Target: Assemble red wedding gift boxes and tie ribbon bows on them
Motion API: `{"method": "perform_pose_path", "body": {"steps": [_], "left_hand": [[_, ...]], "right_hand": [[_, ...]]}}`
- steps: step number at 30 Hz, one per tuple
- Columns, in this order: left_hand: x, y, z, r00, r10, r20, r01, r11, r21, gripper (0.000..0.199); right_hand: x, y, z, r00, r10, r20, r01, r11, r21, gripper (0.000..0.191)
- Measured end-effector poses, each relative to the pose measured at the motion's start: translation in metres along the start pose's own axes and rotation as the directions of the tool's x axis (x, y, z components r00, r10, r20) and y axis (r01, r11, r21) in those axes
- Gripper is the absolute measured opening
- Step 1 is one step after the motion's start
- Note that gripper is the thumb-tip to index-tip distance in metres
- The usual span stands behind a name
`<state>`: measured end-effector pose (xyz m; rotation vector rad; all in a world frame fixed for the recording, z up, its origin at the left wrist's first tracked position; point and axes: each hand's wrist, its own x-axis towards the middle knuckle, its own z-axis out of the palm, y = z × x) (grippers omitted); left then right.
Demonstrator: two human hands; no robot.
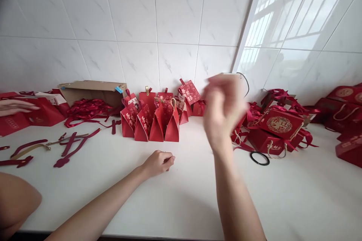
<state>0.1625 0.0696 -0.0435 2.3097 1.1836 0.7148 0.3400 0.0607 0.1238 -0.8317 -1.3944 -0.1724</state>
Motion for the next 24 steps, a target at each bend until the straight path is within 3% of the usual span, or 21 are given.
{"method": "perform_pose_path", "body": {"steps": [2,5,7,9,13,18,20,22,24], "left_hand": [[0.0,-0.001,0.0,1.0,0.014,-0.008,-0.014,1.0,0.005,0.033],[0.001,-0.004,0.002,0.998,0.054,-0.044,-0.053,0.998,0.031,0.032],[0.002,-0.006,0.003,0.994,0.082,-0.077,-0.079,0.996,0.046,0.033],[0.003,-0.008,0.005,0.989,0.104,-0.108,-0.098,0.994,0.056,0.033],[0.005,-0.011,0.006,0.968,0.15,-0.199,-0.137,0.988,0.077,0.031],[0.008,-0.014,-0.001,0.899,0.178,-0.401,-0.162,0.984,0.073,0.02],[0.01,-0.016,-0.004,0.828,0.207,-0.521,-0.208,0.976,0.058,0.017],[0.012,-0.019,-0.007,0.726,0.228,-0.649,-0.255,0.966,0.055,0.02],[0.014,-0.019,-0.01,0.658,0.197,-0.726,-0.262,0.965,0.024,0.029]], "right_hand": [[-0.01,0.006,0.022,0.97,0.055,0.238,-0.031,0.994,-0.101,0.021],[-0.035,0.03,0.057,0.795,0.141,0.59,-0.002,0.973,-0.231,0.026],[-0.05,0.048,0.075,0.716,0.206,0.666,0.001,0.955,-0.297,0.022],[-0.061,0.063,0.085,0.695,0.268,0.667,-0.015,0.933,-0.36,0.017],[-0.064,0.077,0.079,0.735,0.326,0.594,-0.069,0.908,-0.414,0.02],[-0.07,0.082,0.045,0.861,0.27,0.431,-0.148,0.944,-0.294,0.027],[-0.081,0.084,0.034,0.898,0.267,0.35,-0.21,0.958,-0.193,0.026],[-0.096,0.086,0.027,0.923,0.259,0.285,-0.248,0.966,-0.076,0.032],[-0.11,0.087,0.025,0.922,0.224,0.318,-0.248,0.968,0.038,0.04]]}}
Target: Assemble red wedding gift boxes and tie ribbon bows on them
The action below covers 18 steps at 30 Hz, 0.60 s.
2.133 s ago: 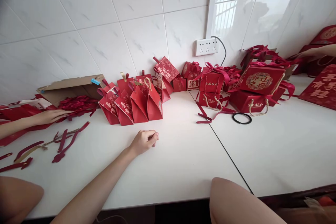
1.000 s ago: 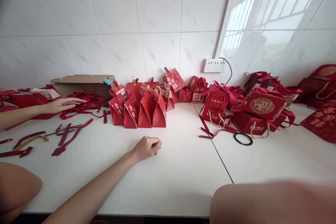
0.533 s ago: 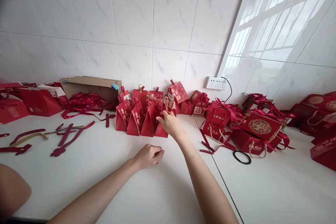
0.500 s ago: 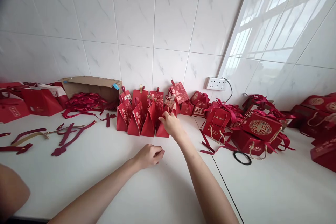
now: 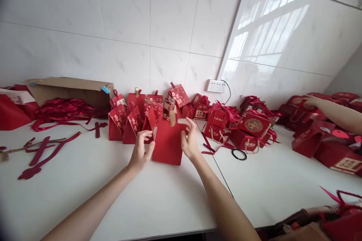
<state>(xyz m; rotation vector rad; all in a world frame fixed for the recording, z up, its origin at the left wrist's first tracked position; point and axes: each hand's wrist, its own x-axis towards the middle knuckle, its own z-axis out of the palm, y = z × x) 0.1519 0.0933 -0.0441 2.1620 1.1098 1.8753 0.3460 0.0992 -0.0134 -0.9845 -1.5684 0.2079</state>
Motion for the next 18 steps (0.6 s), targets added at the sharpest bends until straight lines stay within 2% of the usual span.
{"method": "perform_pose_path", "body": {"steps": [2,4,5,7,9,11,13,15,17,18], "left_hand": [[0.003,0.002,-0.001,0.996,-0.087,-0.013,0.086,0.994,-0.066,0.04],[0.005,0.008,-0.004,0.975,-0.207,0.078,0.218,0.959,-0.18,0.041],[0.006,0.012,-0.005,0.958,-0.255,0.13,0.279,0.933,-0.225,0.038],[0.007,0.019,-0.008,0.937,-0.3,0.178,0.337,0.909,-0.245,0.034],[0.005,0.024,-0.007,0.962,-0.232,0.144,0.255,0.953,-0.166,0.033],[0.0,0.029,-0.004,0.991,-0.073,0.115,0.078,0.996,-0.039,0.035],[-0.006,0.032,0.001,0.985,0.107,0.133,-0.116,0.991,0.065,0.046],[-0.01,0.036,0.004,0.955,0.243,0.17,-0.263,0.958,0.111,0.058],[-0.011,0.038,0.003,0.916,0.343,0.209,-0.368,0.925,0.094,0.062],[-0.01,0.039,0.001,0.895,0.383,0.228,-0.406,0.911,0.064,0.061]], "right_hand": [[-0.009,0.002,0.004,0.992,-0.014,0.126,0.001,0.995,0.097,0.04],[-0.013,0.001,0.006,0.968,-0.005,0.251,-0.037,0.986,0.164,0.036],[-0.014,0.0,0.007,0.96,0.001,0.279,-0.051,0.984,0.172,0.036],[-0.013,-0.004,0.011,0.969,0.026,0.244,-0.058,0.99,0.127,0.038],[-0.014,-0.009,0.015,0.989,0.08,0.127,-0.086,0.995,0.046,0.048],[-0.016,-0.016,0.019,0.992,0.115,0.06,-0.118,0.991,0.057,0.054],[-0.02,-0.024,0.02,0.99,0.077,0.12,-0.099,0.977,0.189,0.056],[-0.023,-0.032,0.018,0.971,-0.023,0.238,-0.058,0.943,0.327,0.062],[-0.023,-0.039,0.012,0.937,-0.083,0.338,-0.052,0.927,0.371,0.064],[-0.022,-0.041,0.009,0.931,-0.074,0.357,-0.059,0.935,0.349,0.058]]}}
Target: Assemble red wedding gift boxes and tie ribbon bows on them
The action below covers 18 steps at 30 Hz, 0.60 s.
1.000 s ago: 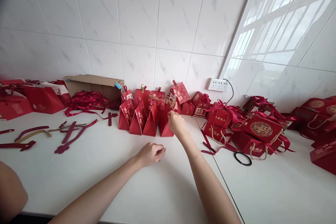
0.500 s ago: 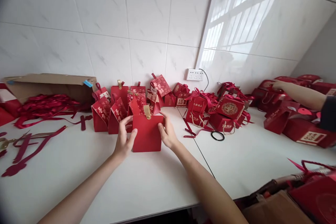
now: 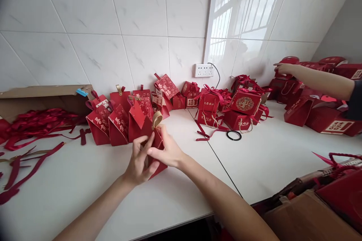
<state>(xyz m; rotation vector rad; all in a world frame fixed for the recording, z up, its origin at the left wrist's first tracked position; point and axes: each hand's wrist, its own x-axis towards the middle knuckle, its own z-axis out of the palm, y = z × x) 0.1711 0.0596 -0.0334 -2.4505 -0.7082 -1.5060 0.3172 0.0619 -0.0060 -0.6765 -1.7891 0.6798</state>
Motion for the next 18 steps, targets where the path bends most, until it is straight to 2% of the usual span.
{"method": "perform_pose_path", "body": {"steps": [2,4,6,7,9,12,14,18], "left_hand": [[0.003,-0.003,-0.007,0.996,0.085,0.022,-0.084,0.995,-0.058,0.05],[0.008,-0.009,-0.015,0.993,0.104,-0.05,-0.108,0.992,-0.065,0.033],[0.012,-0.015,-0.022,0.974,0.026,-0.226,-0.031,0.999,-0.02,0.02],[0.015,-0.017,-0.025,0.947,-0.034,-0.318,0.031,0.999,-0.014,0.017],[0.019,-0.017,-0.027,0.896,-0.162,-0.414,0.139,0.987,-0.085,0.011],[0.025,-0.011,-0.026,0.856,-0.348,-0.382,0.261,0.929,-0.262,0.005],[0.027,-0.005,-0.025,0.837,-0.432,-0.337,0.318,0.884,-0.344,0.006],[0.03,0.001,-0.028,0.85,-0.461,-0.255,0.336,0.847,-0.411,0.008]], "right_hand": [[0.001,-0.006,-0.006,0.996,0.044,-0.081,-0.049,0.997,-0.064,0.037],[0.003,-0.01,-0.012,0.975,0.075,-0.207,-0.096,0.991,-0.092,0.025],[0.005,-0.012,-0.016,0.966,0.097,-0.24,-0.112,0.992,-0.05,0.022],[0.005,-0.013,-0.017,0.968,0.1,-0.231,-0.11,0.993,-0.03,0.02],[0.004,-0.013,-0.015,0.975,0.076,-0.21,-0.085,0.996,-0.034,0.018],[0.001,-0.011,-0.008,0.979,0.044,-0.197,-0.059,0.996,-0.067,0.018],[0.001,-0.011,-0.004,0.979,0.053,-0.198,-0.065,0.996,-0.054,0.013],[0.001,-0.015,0.003,0.966,0.068,-0.249,-0.081,0.996,-0.044,0.012]]}}
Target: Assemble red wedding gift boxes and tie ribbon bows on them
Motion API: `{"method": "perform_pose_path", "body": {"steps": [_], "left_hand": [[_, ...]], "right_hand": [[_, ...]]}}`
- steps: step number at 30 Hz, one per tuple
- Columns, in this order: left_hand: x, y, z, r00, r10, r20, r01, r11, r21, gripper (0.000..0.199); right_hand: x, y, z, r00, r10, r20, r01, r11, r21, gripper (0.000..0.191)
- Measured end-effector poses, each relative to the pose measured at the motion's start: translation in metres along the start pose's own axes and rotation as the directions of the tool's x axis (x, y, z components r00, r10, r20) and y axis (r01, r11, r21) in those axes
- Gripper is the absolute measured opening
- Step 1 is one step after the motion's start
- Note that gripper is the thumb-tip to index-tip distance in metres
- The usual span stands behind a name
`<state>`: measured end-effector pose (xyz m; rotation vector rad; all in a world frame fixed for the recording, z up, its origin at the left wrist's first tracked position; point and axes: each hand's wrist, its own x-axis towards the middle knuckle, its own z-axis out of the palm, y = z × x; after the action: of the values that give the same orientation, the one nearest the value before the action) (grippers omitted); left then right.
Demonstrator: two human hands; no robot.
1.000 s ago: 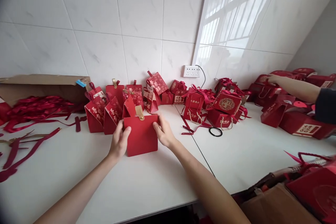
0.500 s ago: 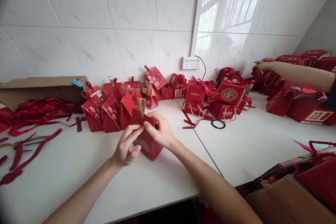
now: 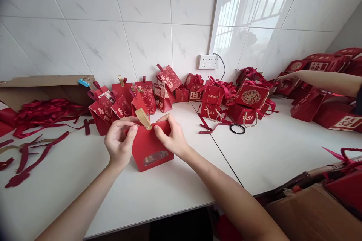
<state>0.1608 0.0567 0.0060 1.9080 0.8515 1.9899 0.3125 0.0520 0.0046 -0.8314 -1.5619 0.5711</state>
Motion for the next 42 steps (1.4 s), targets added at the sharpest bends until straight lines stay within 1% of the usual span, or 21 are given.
{"method": "perform_pose_path", "body": {"steps": [3,6,9,12,15,18,24,31,35,42], "left_hand": [[0.0023,0.0029,-0.0038,0.996,0.002,0.084,-0.005,1.0,0.03,0.011],[0.0051,0.0042,-0.0057,0.993,0.029,0.113,-0.04,0.995,0.094,0.011],[0.007,0.0046,-0.0053,0.981,0.102,0.162,-0.126,0.981,0.149,0.002],[0.0077,0.0054,-0.0047,0.964,0.154,0.219,-0.194,0.966,0.174,0.011],[0.0075,0.0067,-0.0054,0.959,0.162,0.232,-0.206,0.962,0.177,0.014],[0.0071,0.0081,-0.0063,0.956,0.142,0.255,-0.193,0.963,0.187,0.016],[0.0056,0.0087,-0.0052,0.968,0.103,0.229,-0.149,0.97,0.194,0.017],[0.0026,0.0074,-0.0037,0.979,0.08,0.19,-0.117,0.975,0.191,0.017],[0.0025,0.0077,-0.0046,0.976,0.072,0.205,-0.11,0.977,0.181,0.017],[0.0037,0.0086,-0.0049,0.973,0.092,0.213,-0.125,0.981,0.151,0.017]], "right_hand": [[-0.0009,-0.0027,0.0017,0.999,-0.003,-0.034,0.003,1.0,-0.022,0.014],[-0.0021,-0.0029,0.0022,0.998,-0.017,-0.055,0.014,0.999,-0.049,0.013],[-0.003,-0.0026,0.0019,0.998,-0.025,-0.052,0.021,0.998,-0.066,0.014],[-0.0029,-0.0035,0.0017,0.999,-0.019,-0.044,0.016,0.998,-0.058,0.018],[-0.0026,-0.0056,0.002,0.999,-0.014,-0.047,0.012,0.999,-0.047,0.02],[-0.0023,-0.0082,0.002,0.999,-0.006,-0.052,0.004,0.999,-0.04,0.02],[-0.0004,-0.0091,0.0001,1.0,-0.008,-0.027,0.006,0.998,-0.069,0.022],[-0.0015,-0.0048,0.0012,0.993,-0.119,-0.02,0.116,0.987,-0.115,0.009],[-0.0011,-0.0053,0.0009,0.984,-0.176,-0.007,0.174,0.978,-0.118,0.011],[-0.0006,-0.0072,0.0001,0.989,-0.147,-0.009,0.146,0.986,-0.084,0.017]]}}
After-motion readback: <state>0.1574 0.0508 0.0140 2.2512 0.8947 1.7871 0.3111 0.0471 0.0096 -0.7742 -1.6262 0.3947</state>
